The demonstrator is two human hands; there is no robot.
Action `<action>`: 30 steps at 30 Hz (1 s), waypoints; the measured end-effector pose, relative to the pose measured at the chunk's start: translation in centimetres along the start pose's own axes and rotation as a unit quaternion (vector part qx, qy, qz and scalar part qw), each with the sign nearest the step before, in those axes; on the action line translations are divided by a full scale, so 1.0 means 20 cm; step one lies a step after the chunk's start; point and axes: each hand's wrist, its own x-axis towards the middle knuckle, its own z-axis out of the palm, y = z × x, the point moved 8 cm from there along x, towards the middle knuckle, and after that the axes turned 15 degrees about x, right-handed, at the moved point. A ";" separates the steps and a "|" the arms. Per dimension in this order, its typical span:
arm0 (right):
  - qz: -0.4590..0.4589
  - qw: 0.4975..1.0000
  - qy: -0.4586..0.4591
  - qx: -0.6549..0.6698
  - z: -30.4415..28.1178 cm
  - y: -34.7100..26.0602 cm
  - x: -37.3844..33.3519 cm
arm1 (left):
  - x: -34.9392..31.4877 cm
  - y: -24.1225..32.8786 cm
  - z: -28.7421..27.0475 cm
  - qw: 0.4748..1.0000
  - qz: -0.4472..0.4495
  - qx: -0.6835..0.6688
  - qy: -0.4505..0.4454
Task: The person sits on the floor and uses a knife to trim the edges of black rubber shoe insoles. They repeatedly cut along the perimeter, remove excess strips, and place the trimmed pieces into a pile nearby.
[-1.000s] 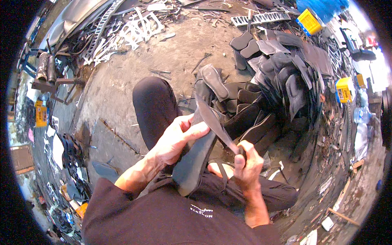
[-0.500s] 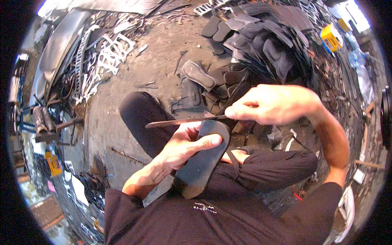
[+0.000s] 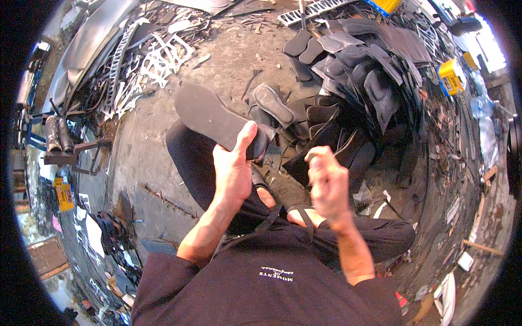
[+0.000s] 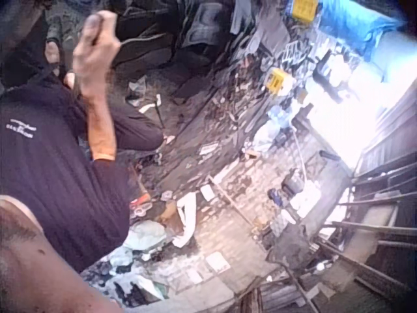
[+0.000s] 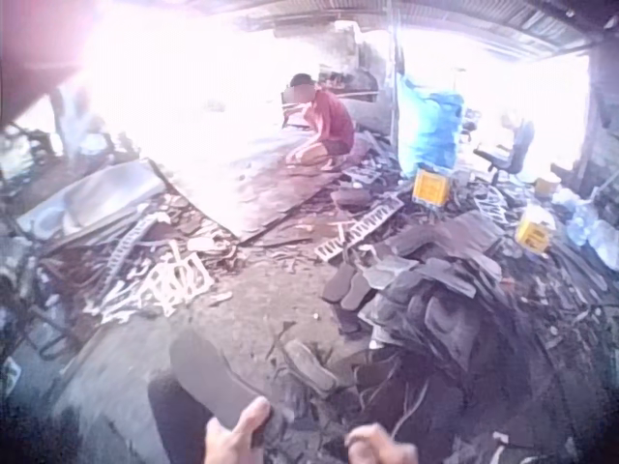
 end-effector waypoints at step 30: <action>0.000 0.997 0.009 -0.078 0.25 -0.07 -0.18 | -0.18 -0.05 0.05 0.986 -0.054 -0.153 -0.040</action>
